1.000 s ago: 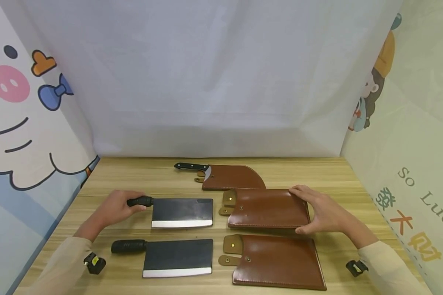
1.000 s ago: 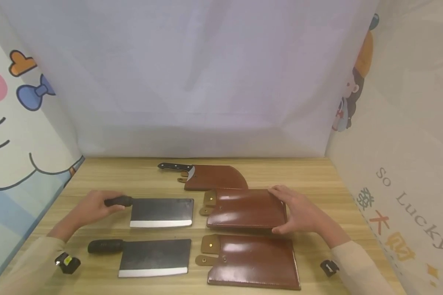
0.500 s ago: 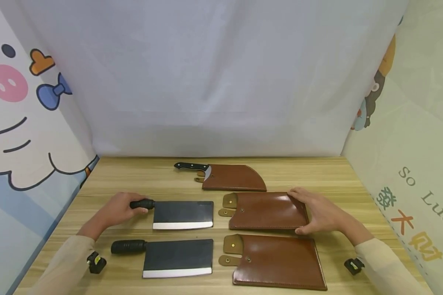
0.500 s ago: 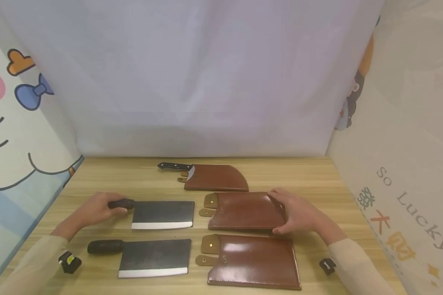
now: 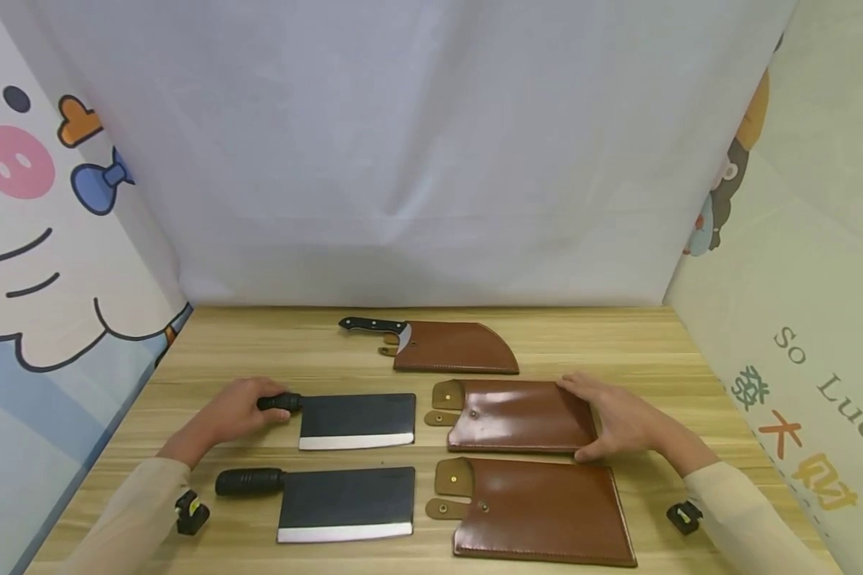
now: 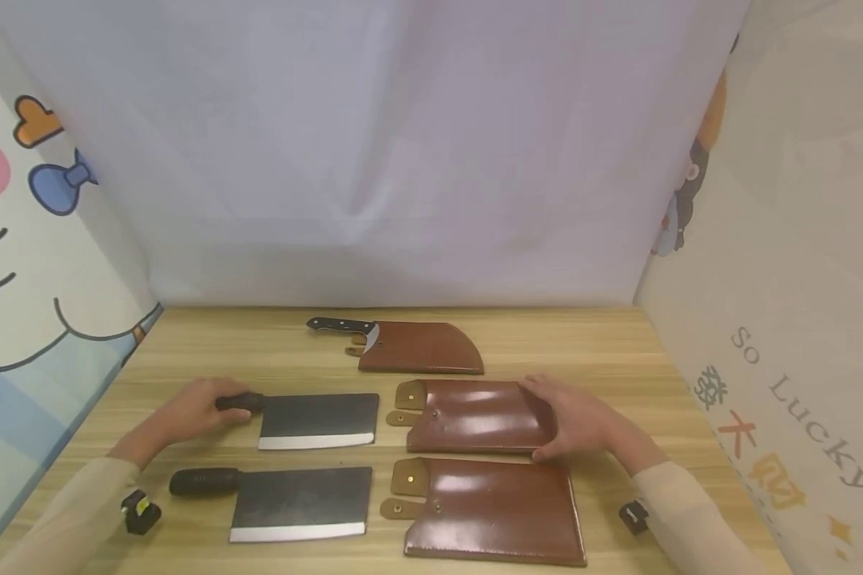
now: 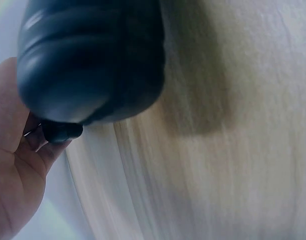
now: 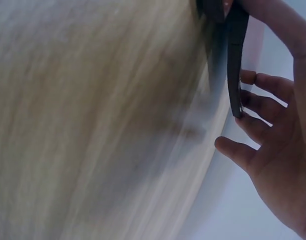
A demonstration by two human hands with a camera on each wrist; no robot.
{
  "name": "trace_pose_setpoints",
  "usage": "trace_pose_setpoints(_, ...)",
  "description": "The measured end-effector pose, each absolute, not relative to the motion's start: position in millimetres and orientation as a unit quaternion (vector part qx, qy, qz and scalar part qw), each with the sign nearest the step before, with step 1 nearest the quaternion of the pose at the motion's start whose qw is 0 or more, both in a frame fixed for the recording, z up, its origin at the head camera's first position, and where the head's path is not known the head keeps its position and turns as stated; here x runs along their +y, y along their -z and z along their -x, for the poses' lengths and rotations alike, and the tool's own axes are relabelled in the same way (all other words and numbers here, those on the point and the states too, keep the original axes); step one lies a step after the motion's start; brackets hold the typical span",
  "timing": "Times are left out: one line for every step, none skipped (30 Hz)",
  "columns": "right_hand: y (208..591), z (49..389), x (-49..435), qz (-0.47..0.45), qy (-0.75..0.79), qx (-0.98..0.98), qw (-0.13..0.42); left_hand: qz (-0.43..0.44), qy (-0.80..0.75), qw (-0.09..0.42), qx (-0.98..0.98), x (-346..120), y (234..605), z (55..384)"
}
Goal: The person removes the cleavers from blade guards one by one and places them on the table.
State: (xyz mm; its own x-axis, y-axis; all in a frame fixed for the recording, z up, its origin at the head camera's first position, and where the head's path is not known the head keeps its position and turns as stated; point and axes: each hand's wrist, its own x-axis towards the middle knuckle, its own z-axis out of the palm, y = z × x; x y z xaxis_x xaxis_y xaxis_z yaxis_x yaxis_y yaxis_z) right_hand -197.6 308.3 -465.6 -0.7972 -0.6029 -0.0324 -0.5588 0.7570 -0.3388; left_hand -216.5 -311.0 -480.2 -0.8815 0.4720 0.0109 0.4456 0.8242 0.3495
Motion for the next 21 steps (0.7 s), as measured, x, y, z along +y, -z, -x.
trace_pose_setpoints(466.1,197.9,308.5,0.312,0.156,0.935,0.072,-0.241,-0.176,0.039,0.954,-310.8,479.8,216.4)
trace_pose_setpoints(466.5,198.2,308.6,0.312,0.154,0.935,0.075,-0.241,-0.177,0.04,0.954,-310.7,479.5,216.4)
trace_pose_setpoints(466.9,198.5,308.9,0.313,0.152,0.934,0.077,-0.241,-0.178,0.04,0.953,-310.6,479.5,216.5)
trace_pose_setpoints(467.3,198.9,309.1,0.312,0.151,0.934,0.08,-0.24,-0.178,0.043,0.953,-310.9,480.0,217.3)
trace_pose_setpoints(467.3,198.9,309.2,0.311,0.151,0.934,0.084,-0.24,-0.179,0.046,0.953,-311.2,480.2,218.1)
trace_pose_setpoints(467.0,199.1,309.1,0.312,0.15,0.934,0.087,-0.24,-0.178,0.049,0.953,-311.6,480.2,219.0)
trace_pose_setpoints(466.0,199.2,309.3,0.311,0.149,0.934,0.09,-0.239,-0.178,0.054,0.953,-311.8,480.1,220.2)
trace_pose_setpoints(464.5,199.5,309.3,0.31,0.151,0.934,0.093,-0.239,-0.177,0.059,0.953,-312.0,479.6,221.5)
trace_pose_setpoints(462.6,200.0,309.2,0.311,0.151,0.933,0.094,-0.238,-0.179,0.066,0.952,-312.2,478.6,222.8)
trace_pose_setpoints(460.4,200.9,308.8,0.312,0.153,0.933,0.095,-0.236,-0.182,0.074,0.952,-312.0,476.8,224.0)
trace_pose_setpoints(457.9,202.1,308.3,0.314,0.153,0.932,0.094,-0.232,-0.186,0.079,0.952,-311.2,474.0,224.8)
trace_pose_setpoints(455.4,203.7,307.8,0.315,0.152,0.932,0.092,-0.229,-0.188,0.082,0.952,-310.3,471.2,226.0)
trace_pose_setpoints(453.0,205.7,307.0,0.316,0.15,0.933,0.088,-0.225,-0.19,0.083,0.952,-308.9,468.4,227.4)
trace_pose_setpoints(450.9,207.8,306.0,0.317,0.151,0.932,0.085,-0.224,-0.192,0.081,0.952,-307.2,465.1,228.7)
trace_pose_setpoints(449.1,210.0,304.8,0.318,0.15,0.932,0.082,-0.222,-0.195,0.077,0.952,-305.2,462.2,230.6)
trace_pose_setpoints(447.9,212.6,303.4,0.318,0.148,0.933,0.08,-0.221,-0.195,0.073,0.953,-302.9,459.5,232.2)
trace_pose_setpoints(446.7,215.1,301.7,0.317,0.146,0.934,0.078,-0.222,-0.193,0.067,0.953,-300.6,457.6,234.3)
trace_pose_setpoints(445.4,217.5,299.5,0.318,0.146,0.934,0.075,-0.225,-0.193,0.061,0.953,-298.3,455.8,236.4)
trace_pose_setpoints(444.3,220.0,297.0,0.317,0.147,0.934,0.074,-0.225,-0.193,0.057,0.953,-295.6,454.1,238.3)
trace_pose_setpoints(443.4,222.4,294.6,0.317,0.147,0.934,0.073,-0.224,-0.199,0.056,0.952,-293.1,452.6,240.3)
trace_pose_setpoints(442.5,224.8,291.8,0.316,0.146,0.935,0.071,-0.221,-0.201,0.054,0.953,-290.5,451.8,242.6)
